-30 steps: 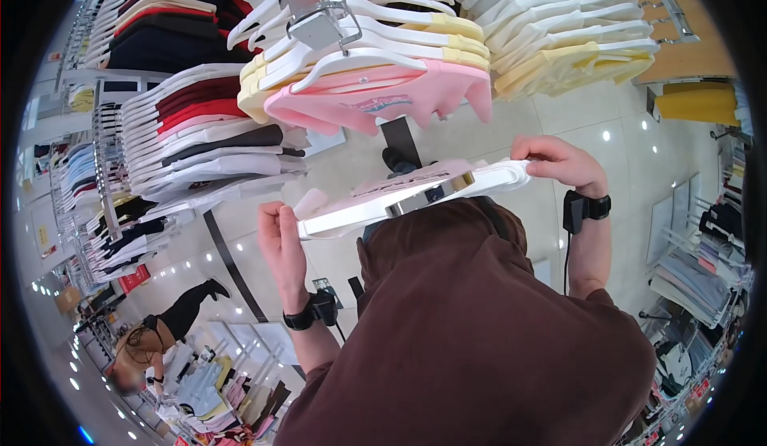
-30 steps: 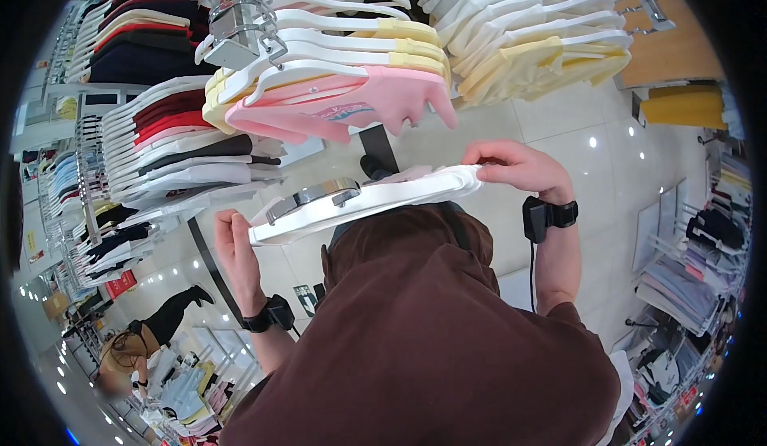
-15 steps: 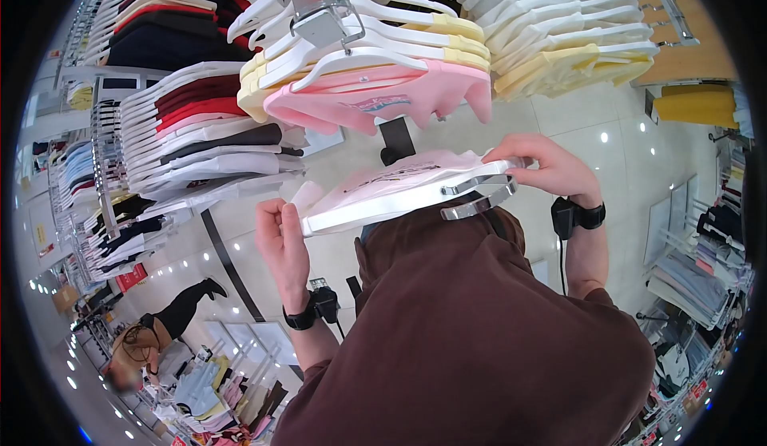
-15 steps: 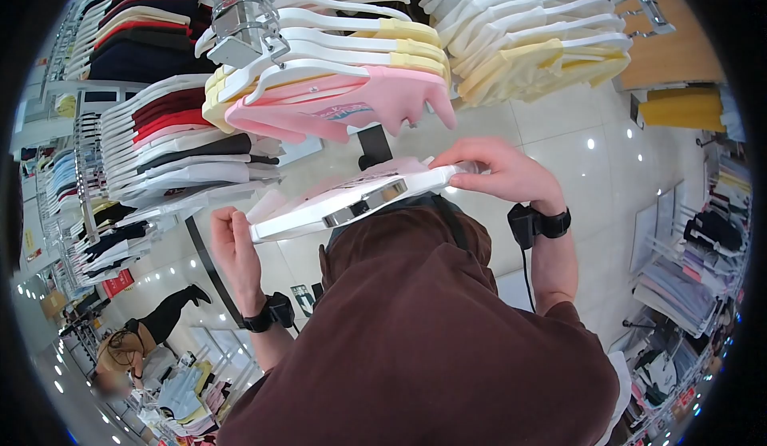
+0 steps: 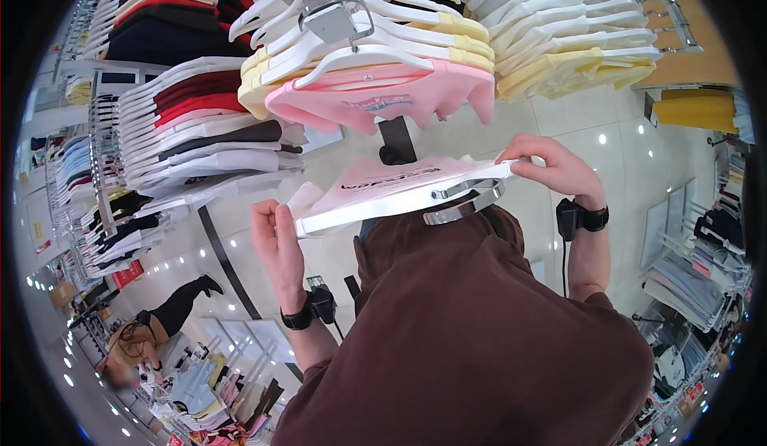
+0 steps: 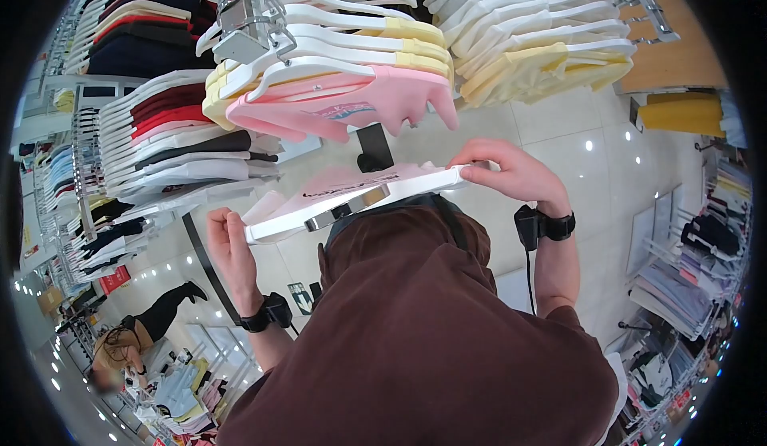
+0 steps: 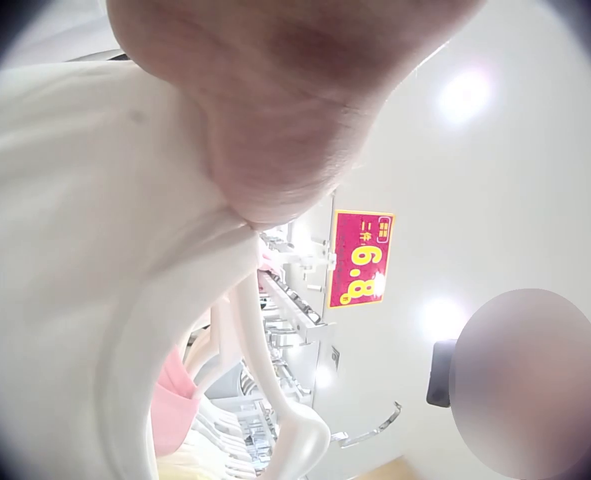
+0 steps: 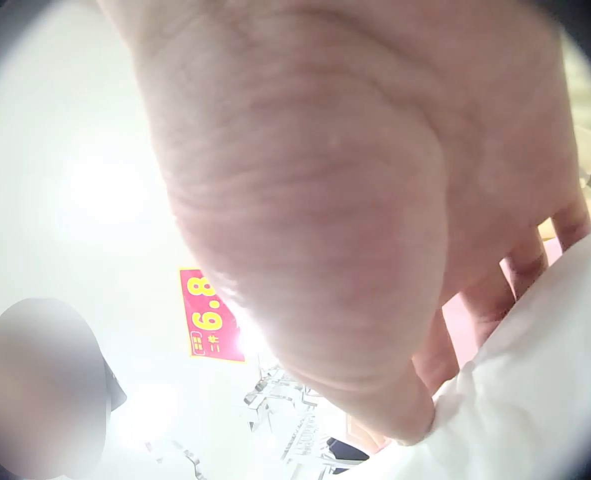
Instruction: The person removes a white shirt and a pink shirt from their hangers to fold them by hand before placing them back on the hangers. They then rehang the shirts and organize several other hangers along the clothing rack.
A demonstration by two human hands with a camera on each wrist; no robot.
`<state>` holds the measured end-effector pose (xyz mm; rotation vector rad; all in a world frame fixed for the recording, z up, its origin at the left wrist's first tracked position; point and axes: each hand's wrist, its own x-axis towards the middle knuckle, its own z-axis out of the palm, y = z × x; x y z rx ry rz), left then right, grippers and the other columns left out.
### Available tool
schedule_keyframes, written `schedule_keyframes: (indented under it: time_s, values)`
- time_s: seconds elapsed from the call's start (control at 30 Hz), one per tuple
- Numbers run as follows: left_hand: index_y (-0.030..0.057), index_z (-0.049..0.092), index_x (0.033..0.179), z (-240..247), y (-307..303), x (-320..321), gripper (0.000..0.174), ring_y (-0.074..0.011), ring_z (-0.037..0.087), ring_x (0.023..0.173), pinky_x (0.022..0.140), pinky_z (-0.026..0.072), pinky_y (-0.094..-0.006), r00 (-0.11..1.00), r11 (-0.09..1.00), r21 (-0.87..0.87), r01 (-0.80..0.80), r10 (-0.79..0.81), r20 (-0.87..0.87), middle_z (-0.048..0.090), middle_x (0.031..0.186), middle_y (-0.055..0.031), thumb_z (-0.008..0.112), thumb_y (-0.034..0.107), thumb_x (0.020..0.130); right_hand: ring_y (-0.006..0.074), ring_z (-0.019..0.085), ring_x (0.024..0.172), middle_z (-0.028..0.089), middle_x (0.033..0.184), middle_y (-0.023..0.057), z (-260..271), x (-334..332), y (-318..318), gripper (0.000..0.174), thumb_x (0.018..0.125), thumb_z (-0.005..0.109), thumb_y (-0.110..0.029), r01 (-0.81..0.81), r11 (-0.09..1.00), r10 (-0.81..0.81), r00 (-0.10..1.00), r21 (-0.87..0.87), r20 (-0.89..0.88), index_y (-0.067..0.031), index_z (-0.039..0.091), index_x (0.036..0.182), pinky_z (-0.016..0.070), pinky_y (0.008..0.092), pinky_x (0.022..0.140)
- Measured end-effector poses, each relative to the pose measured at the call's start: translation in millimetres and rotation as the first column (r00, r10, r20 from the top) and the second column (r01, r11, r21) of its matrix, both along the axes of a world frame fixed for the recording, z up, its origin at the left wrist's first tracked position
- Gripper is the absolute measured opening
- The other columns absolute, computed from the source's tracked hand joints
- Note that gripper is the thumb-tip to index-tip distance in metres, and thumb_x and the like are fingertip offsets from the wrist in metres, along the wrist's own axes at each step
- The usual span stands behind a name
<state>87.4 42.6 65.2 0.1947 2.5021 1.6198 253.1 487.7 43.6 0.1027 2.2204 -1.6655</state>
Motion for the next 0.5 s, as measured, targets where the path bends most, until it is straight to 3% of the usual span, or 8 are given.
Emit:
schedule_keyframes:
  time_s: [0.03,0.17,0.27,0.43,0.5]
  values:
    - [0.0049,0.058,0.108,1.0,1.5,0.1,0.015,-0.0036,0.041,0.079,0.069,0.0335,-0.022,1.0,1.0,0.005,-0.003,0.003,-0.004,0.049,0.088,0.0057,0.058,0.019,0.115,0.0222,0.065,0.107,0.071,0.111,0.0069,0.1,0.0,0.1,0.021,0.106,0.065,-0.01,0.01,1.0,-0.01,1.0,0.002,0.009,-0.0024,0.076,0.121,0.0506,0.037,0.097]
    - [0.0047,0.058,0.108,-1.2,-0.8,-2.5,0.016,-0.0035,0.041,0.079,0.069,0.0339,-0.022,1.0,1.0,0.007,0.003,-0.003,-0.018,0.05,0.088,0.0056,0.059,0.019,0.115,0.022,0.065,0.109,0.071,0.115,0.007,-7.9,2.6,1.3,0.021,0.106,0.064,-0.01,0.013,1.0,-0.013,1.0,0.015,-0.01,-0.0025,0.075,0.122,0.0508,0.0369,0.099]
    - [0.0047,0.058,0.109,-2.3,-0.7,-3.9,0.016,-0.0034,0.042,0.079,0.069,0.0339,-0.0219,1.0,1.0,0.025,-0.005,0.005,-0.01,0.05,0.088,0.0056,0.059,0.02,0.115,0.0174,0.065,0.105,0.07,0.113,0.0056,-16.1,4.4,3.0,0.022,0.107,0.064,-0.014,0.027,1.0,-0.026,0.996,0.009,-0.08,-0.0047,0.075,0.124,0.0516,0.0337,0.094]
    - [0.0046,0.058,0.11,-4.8,-2.8,-3.9,0.017,-0.0032,0.042,0.08,0.07,0.0343,-0.0216,1.0,1.0,0.007,0.0,0.0,-0.007,0.05,0.089,0.0056,0.059,0.021,0.115,0.0148,0.065,0.103,0.071,0.113,0.0056,-15.9,2.5,0.9,0.024,0.105,0.06,-0.013,0.124,0.991,-0.13,0.977,0.047,0.168,-0.0025,0.073,0.124,0.053,0.0315,0.091]
    - [0.0045,0.058,0.11,-7.1,-2.3,-3.1,0.017,-0.0032,0.042,0.08,0.07,0.0343,-0.0215,1.0,1.0,0.012,0.002,-0.002,0.001,0.05,0.089,0.0055,0.059,0.021,0.115,0.0145,0.065,0.102,0.07,0.111,0.0055,-19.6,0.3,1.3,0.023,0.106,0.06,-0.014,0.121,0.992,-0.125,0.975,0.031,0.182,-0.0022,0.072,0.121,0.0535,0.0314,0.09]
